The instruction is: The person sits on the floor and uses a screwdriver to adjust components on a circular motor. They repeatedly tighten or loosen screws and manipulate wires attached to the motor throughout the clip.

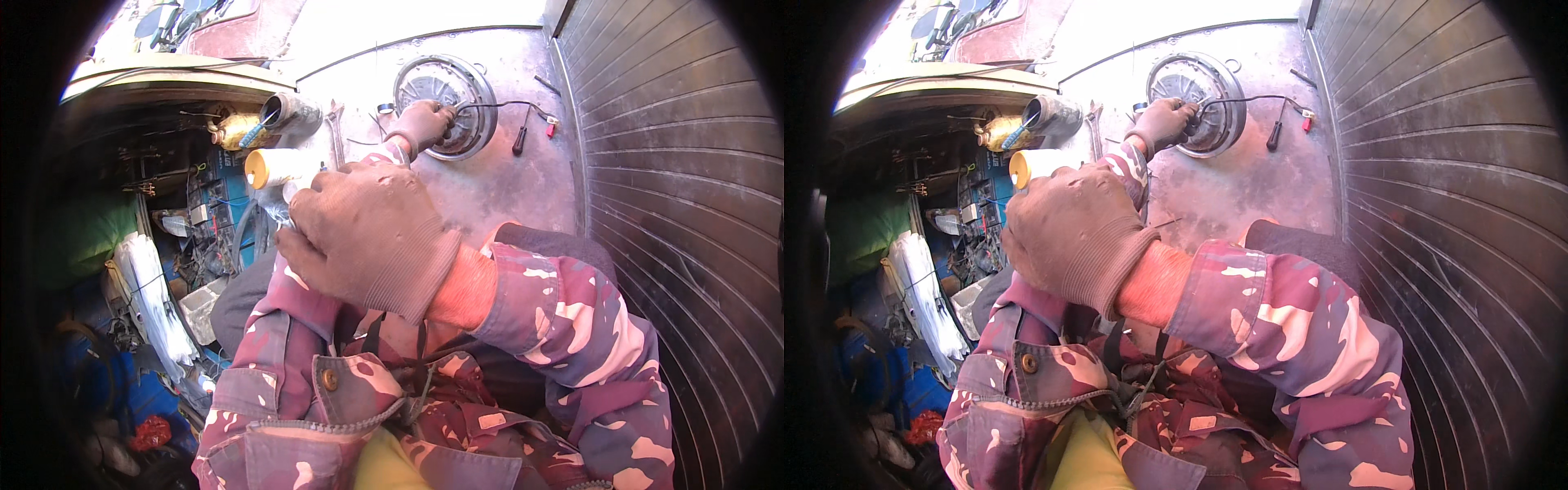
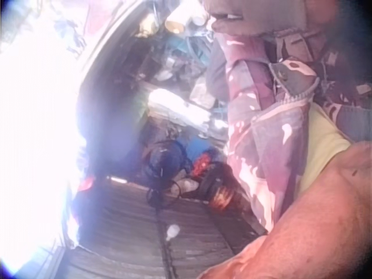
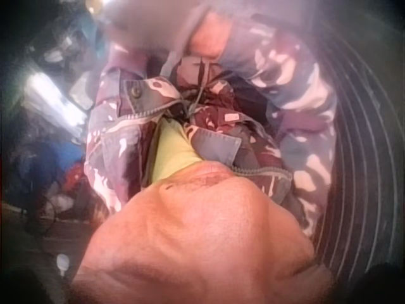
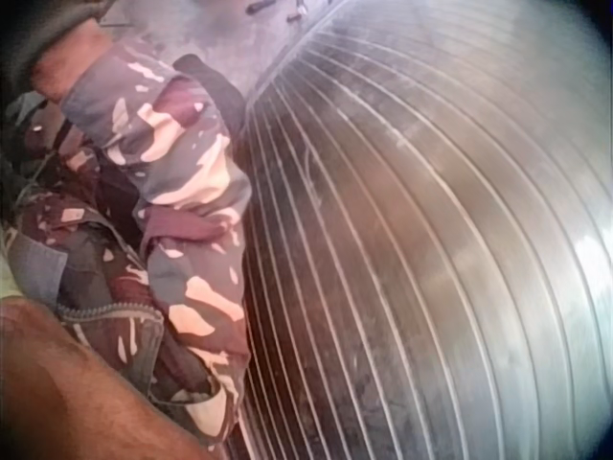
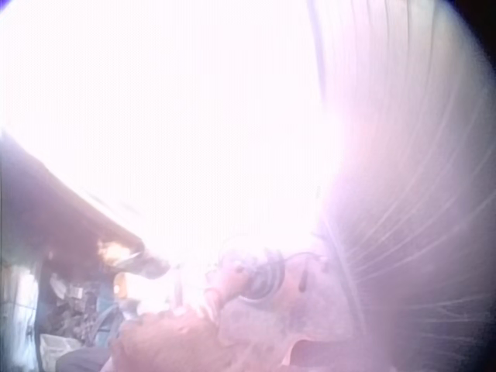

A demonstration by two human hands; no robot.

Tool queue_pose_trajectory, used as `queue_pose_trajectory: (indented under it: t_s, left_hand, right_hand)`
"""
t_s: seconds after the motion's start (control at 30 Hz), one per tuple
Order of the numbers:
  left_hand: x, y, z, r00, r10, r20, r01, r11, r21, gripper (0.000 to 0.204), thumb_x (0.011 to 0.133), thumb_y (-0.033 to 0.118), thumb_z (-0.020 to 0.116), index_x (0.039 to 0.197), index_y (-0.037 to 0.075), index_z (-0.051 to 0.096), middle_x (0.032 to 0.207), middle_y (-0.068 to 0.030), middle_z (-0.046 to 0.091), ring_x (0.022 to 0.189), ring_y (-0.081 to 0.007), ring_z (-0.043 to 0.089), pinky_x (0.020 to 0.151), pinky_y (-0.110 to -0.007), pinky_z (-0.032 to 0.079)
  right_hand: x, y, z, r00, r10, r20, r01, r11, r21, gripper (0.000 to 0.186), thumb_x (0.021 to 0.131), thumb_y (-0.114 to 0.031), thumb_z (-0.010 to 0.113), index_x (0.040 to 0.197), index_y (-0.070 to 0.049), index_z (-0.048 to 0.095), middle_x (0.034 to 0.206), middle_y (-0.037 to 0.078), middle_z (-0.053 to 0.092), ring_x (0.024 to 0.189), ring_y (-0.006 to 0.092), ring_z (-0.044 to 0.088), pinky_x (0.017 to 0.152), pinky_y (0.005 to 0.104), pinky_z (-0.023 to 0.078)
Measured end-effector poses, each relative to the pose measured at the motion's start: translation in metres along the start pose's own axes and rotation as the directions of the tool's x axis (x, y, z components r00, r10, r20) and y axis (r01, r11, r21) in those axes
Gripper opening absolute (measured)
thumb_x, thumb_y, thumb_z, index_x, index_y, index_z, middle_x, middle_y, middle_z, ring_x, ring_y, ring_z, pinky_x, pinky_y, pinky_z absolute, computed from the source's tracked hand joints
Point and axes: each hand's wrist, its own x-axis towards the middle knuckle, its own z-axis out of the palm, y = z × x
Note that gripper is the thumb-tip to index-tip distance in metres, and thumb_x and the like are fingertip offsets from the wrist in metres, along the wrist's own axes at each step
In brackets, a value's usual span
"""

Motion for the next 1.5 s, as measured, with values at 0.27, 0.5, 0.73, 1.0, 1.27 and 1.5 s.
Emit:
queue_pose_trajectory:
  t_s: [0.27,0.5,0.73,1.0,1.27,1.5]
  left_hand:
    - [0.012,0.002,0.007,0.999,0.038,0.031,-0.042,0.990,0.134,0.038,0.106,0.034,0.065,0.101,-0.002,0.076,0.079,-0.0091,0.074,0.064,-0.0171,0.071,0.060,-0.034,0.056]
    - [0.011,0.009,0.012,1.000,0.014,0.004,-0.014,0.997,0.080,0.034,0.106,0.029,0.064,0.102,-0.002,0.075,0.081,-0.0098,0.075,0.063,-0.0185,0.071,0.058,-0.032,0.056]
    - [0.006,0.014,0.009,0.973,-0.106,0.207,0.199,0.840,-0.505,0.028,0.108,0.024,0.061,0.102,-0.002,0.071,0.078,-0.0114,0.072,0.058,-0.0232,0.067,0.053,-0.035,0.056]
    - [0.009,0.013,0.012,0.972,-0.118,0.205,0.205,0.852,-0.482,0.028,0.108,0.021,0.061,0.101,-0.004,0.070,0.082,-0.0133,0.073,0.059,-0.0248,0.068,0.054,-0.036,0.057]
    - [0.004,0.015,0.020,0.983,-0.098,0.153,0.160,0.866,-0.475,0.026,0.108,0.020,0.062,0.104,-0.004,0.070,0.081,-0.0122,0.073,0.058,-0.0221,0.067,0.053,-0.034,0.056]
    - [-0.007,0.024,0.022,0.985,-0.124,0.123,0.167,0.873,-0.458,0.028,0.108,0.019,0.061,0.099,-0.005,0.071,0.077,-0.0111,0.070,0.056,-0.0209,0.063,0.051,-0.033,0.052]
  right_hand:
    - [0.001,0.002,-0.002,0.999,0.012,0.033,-0.011,1.000,-0.024,0.032,0.092,-0.034,0.066,0.084,-0.004,0.070,0.080,0.016,0.070,0.076,0.0350,0.073,0.072,0.0493,0.058]
    - [0.001,0.003,-0.003,0.998,0.043,0.039,-0.041,0.998,-0.051,0.028,0.089,-0.034,0.068,0.082,-0.008,0.076,0.083,0.013,0.073,0.080,0.0313,0.075,0.072,0.0470,0.058]
    - [0.000,0.006,-0.007,0.998,0.037,0.051,-0.037,0.999,-0.016,0.033,0.091,-0.035,0.067,0.083,-0.004,0.071,0.081,0.016,0.070,0.077,0.0354,0.073,0.073,0.0492,0.058]
    - [-0.001,0.005,-0.009,0.998,0.039,0.056,-0.037,0.999,-0.033,0.033,0.091,-0.035,0.067,0.082,-0.004,0.072,0.082,0.016,0.071,0.077,0.0351,0.073,0.072,0.0488,0.058]
    - [-0.001,0.006,-0.009,0.996,0.038,0.085,-0.034,0.998,-0.044,0.034,0.092,-0.036,0.065,0.084,-0.004,0.072,0.083,0.017,0.071,0.079,0.0347,0.073,0.074,0.0483,0.058]
    - [-0.002,0.006,-0.011,0.995,0.046,0.090,-0.043,0.998,-0.037,0.034,0.092,-0.037,0.065,0.084,-0.004,0.073,0.084,0.016,0.072,0.081,0.0347,0.073,0.075,0.0484,0.058]
